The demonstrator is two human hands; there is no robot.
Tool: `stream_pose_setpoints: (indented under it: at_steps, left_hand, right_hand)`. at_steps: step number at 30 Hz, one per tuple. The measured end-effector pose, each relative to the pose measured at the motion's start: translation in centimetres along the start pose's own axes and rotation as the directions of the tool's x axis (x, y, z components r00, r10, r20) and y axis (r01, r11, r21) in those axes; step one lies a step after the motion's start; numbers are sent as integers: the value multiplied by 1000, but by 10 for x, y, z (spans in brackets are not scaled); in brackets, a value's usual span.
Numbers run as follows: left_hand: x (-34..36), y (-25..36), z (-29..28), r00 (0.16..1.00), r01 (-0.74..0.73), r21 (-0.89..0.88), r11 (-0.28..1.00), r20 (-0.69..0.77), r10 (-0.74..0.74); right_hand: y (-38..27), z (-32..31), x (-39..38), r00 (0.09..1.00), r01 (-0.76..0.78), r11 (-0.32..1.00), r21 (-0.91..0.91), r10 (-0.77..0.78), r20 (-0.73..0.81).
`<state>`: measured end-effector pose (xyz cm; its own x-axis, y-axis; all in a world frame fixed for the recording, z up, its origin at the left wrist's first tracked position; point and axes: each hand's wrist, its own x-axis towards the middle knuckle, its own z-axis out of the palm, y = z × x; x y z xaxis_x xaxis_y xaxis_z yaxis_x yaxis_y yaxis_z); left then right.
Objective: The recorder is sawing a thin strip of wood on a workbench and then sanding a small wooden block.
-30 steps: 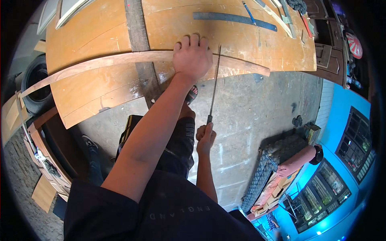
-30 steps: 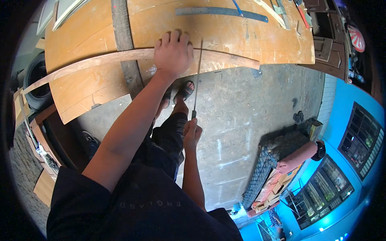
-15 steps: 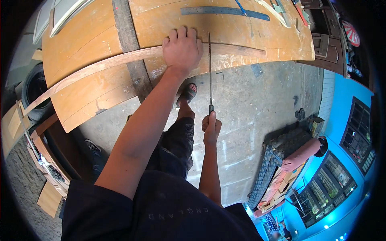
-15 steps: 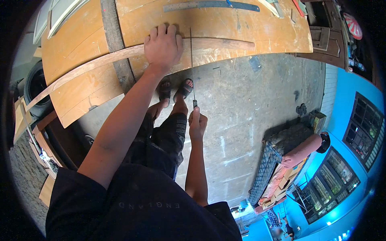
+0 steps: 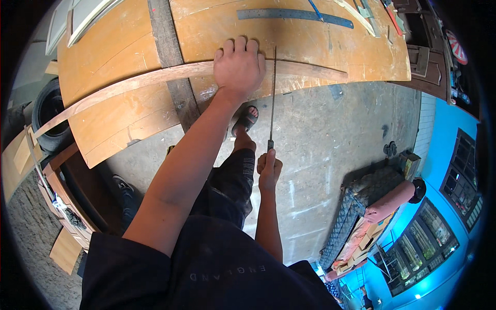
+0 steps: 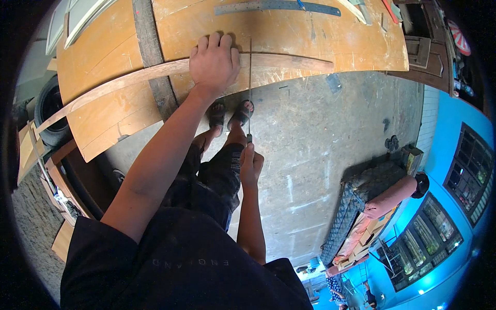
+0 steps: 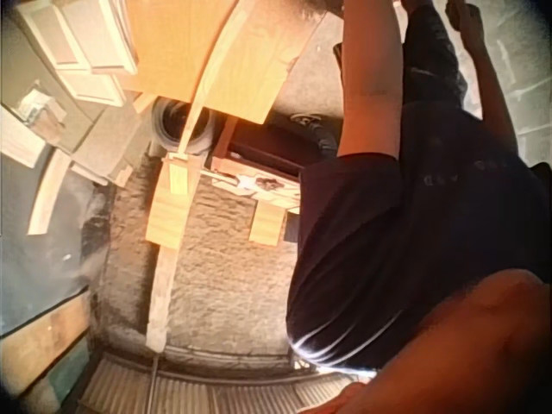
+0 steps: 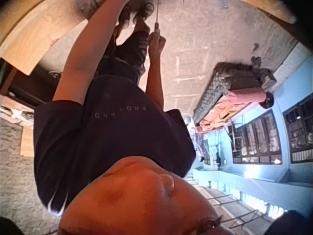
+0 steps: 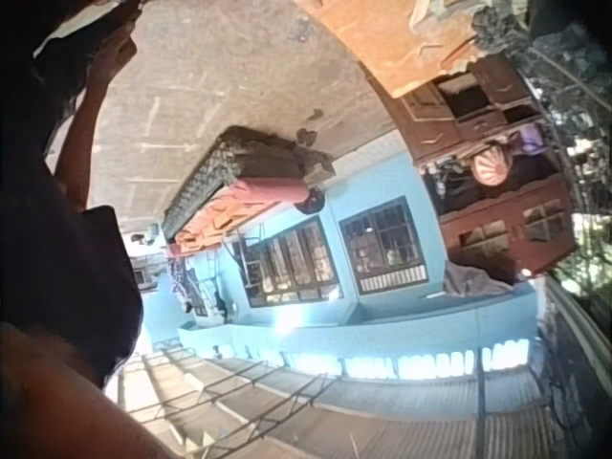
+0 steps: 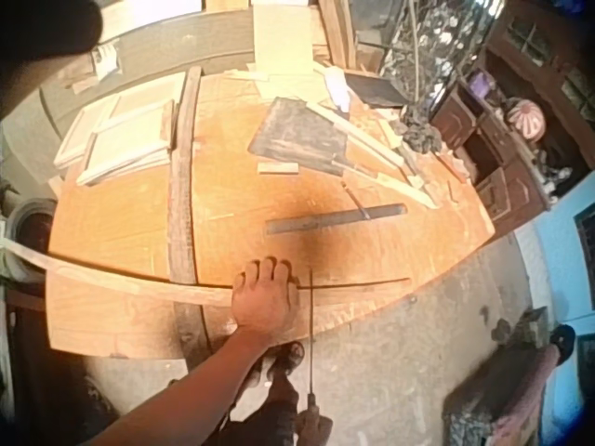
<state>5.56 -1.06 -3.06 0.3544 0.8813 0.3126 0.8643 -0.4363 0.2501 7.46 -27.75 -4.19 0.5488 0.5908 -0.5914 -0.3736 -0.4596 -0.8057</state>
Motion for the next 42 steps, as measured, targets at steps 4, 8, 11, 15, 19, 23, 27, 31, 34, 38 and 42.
stream_pose_setpoints:
  at_steps: [4,8,11,15,19,23,27,31,34,38,42]
  left_hand:
    - [2,1,-10,996,29,-6,1000,86,-28]
    - [1,1,-8,997,17,-11,1000,81,-16]
    - [-2,0,-4,999,-6,-22,1000,39,6]
    - [-1,1,-3,1000,-23,-21,1000,0,23]
    - [3,2,-11,996,29,19,999,86,-31]
    - [0,-1,-3,1000,-9,-10,1000,17,10]
    - [-4,-2,2,999,-22,-12,1000,-24,22]
    - [-2,4,1,1000,-16,-3,1000,2,16]
    - [-1,-1,-1,1000,13,-16,1000,-16,-13]
    - [2,2,-3,1000,3,19,1000,11,-3]
    - [-2,-1,-3,1000,-4,24,1000,26,3]
  right_hand:
    - [4,-5,5,999,53,998,-26,-53,-5]
    - [3,12,24,995,92,996,10,-91,-37]
    - [-55,46,56,991,122,991,-47,-124,-43]
    - [-77,62,98,989,146,989,-37,-146,-13]
    - [-13,37,30,998,-10,999,42,12,-61]
    - [12,-9,-6,999,-37,999,-5,37,18]
    - [-37,24,50,993,116,990,-84,-117,-2]
    - [-68,55,85,988,147,987,-63,-149,-30]
    - [-31,42,53,1000,2,999,50,-2,-7]
    - [26,9,-15,1000,-6,995,99,7,-11]
    - [-16,37,36,996,80,996,29,-78,-36]
